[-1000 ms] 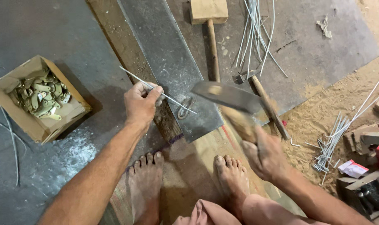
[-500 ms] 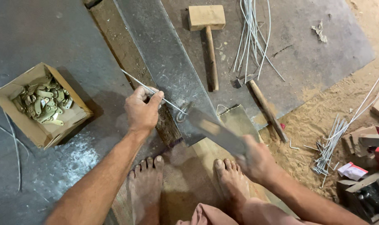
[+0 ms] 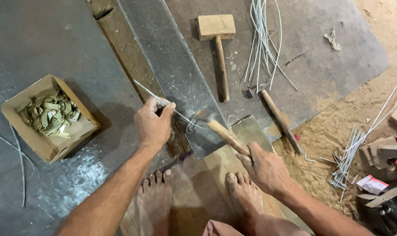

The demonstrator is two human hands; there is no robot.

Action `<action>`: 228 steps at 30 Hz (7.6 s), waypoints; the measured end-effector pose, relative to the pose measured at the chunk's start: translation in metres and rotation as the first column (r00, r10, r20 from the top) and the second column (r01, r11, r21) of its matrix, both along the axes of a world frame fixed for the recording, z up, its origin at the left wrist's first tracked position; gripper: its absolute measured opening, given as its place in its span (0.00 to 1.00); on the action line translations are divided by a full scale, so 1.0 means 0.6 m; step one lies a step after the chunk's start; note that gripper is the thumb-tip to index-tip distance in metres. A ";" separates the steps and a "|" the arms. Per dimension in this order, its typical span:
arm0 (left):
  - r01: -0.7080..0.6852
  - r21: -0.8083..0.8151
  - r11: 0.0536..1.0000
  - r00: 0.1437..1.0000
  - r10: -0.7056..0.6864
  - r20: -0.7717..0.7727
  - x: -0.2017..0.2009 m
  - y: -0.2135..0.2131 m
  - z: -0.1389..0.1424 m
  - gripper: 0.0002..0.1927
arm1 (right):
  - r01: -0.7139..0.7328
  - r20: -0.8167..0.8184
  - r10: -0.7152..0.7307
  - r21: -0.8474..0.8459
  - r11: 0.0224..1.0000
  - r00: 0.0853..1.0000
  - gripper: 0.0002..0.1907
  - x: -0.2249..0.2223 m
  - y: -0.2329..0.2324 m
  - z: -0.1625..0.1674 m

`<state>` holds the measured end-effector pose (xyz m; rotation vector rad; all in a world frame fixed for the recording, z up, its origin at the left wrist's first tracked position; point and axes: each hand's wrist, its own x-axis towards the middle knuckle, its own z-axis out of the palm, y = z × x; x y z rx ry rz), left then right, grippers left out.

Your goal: The person sits on the floor and bends lengths of metal wire into U-shaped hooks. They hold a wire against a steel bar, hammer it over a wooden block to form the bend, then place the finished hook in a cardboard box with other completed hooks.

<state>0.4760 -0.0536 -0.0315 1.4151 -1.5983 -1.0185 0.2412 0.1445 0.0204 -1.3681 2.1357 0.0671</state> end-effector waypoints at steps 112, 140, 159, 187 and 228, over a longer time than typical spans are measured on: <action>0.138 0.661 0.738 0.866 0.235 -0.442 0.009 -0.031 -0.092 0.08 | -0.057 0.210 0.103 -0.217 0.975 0.972 0.15 -0.036 0.049 -0.011; 0.053 0.564 0.824 0.891 0.216 -0.399 0.002 -0.011 -0.084 0.06 | -0.164 0.176 0.316 -0.573 0.803 0.932 0.12 -0.019 0.038 -0.013; 0.022 0.186 0.982 0.970 0.024 -0.242 -0.001 0.006 -0.073 0.07 | 0.001 0.133 0.028 -0.217 0.976 0.991 0.15 -0.014 0.032 0.002; -0.024 -0.006 1.000 0.999 0.023 -0.049 -0.012 0.022 -0.018 0.09 | -0.047 0.105 0.064 -0.163 0.986 0.992 0.17 -0.010 0.023 -0.006; 0.181 0.152 0.972 0.929 -0.118 -0.350 0.013 0.012 -0.044 0.05 | -0.060 0.149 0.094 -0.216 0.974 0.984 0.17 -0.014 0.030 0.006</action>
